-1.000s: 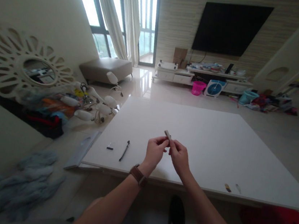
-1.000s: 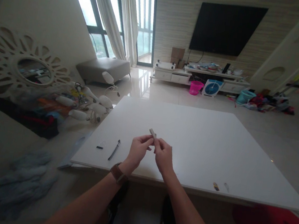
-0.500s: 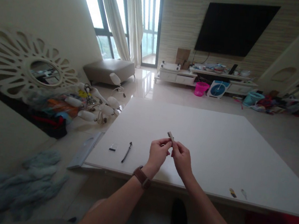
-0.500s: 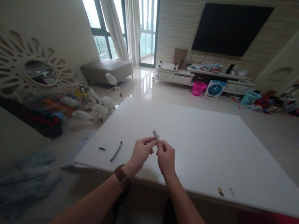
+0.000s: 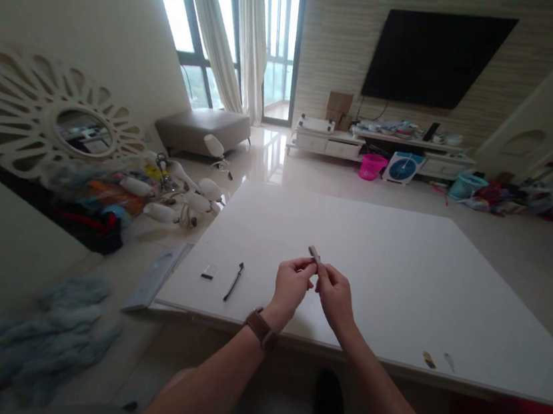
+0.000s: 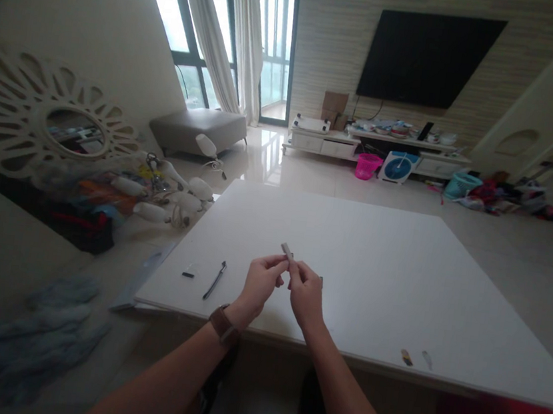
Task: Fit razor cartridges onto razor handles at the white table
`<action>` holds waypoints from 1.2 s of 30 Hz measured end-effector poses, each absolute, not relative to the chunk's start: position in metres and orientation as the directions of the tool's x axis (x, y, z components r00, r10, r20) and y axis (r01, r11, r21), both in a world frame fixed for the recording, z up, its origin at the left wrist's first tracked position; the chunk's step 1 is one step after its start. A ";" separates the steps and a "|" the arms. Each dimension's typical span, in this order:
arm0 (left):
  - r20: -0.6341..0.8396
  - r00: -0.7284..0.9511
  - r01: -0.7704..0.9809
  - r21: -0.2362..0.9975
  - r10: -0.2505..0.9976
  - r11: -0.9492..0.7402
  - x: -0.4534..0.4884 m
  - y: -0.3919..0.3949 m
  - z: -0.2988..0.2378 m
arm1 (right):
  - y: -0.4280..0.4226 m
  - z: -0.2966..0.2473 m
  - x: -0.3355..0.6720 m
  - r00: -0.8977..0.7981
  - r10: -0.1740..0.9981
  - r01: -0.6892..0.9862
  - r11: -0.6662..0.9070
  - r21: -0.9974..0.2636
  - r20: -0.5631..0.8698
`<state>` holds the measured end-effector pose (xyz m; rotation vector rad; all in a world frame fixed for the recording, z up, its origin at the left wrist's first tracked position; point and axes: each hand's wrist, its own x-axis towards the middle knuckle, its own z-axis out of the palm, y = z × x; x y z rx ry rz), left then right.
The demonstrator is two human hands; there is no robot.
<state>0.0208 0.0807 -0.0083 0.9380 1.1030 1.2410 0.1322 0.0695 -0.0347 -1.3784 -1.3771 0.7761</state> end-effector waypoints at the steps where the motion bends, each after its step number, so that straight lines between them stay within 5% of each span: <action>1: -0.120 -0.007 -0.235 0.965 0.993 0.115 0.021 0.081 -0.008 | 0.069 -0.035 0.132 0.147 0.969 0.330 0.142 -0.933 0.199; 36: -0.139 -0.005 -0.269 0.954 0.990 0.133 0.022 0.081 -0.012 | 0.066 -0.032 0.133 0.138 0.972 0.355 0.130 -0.926 0.190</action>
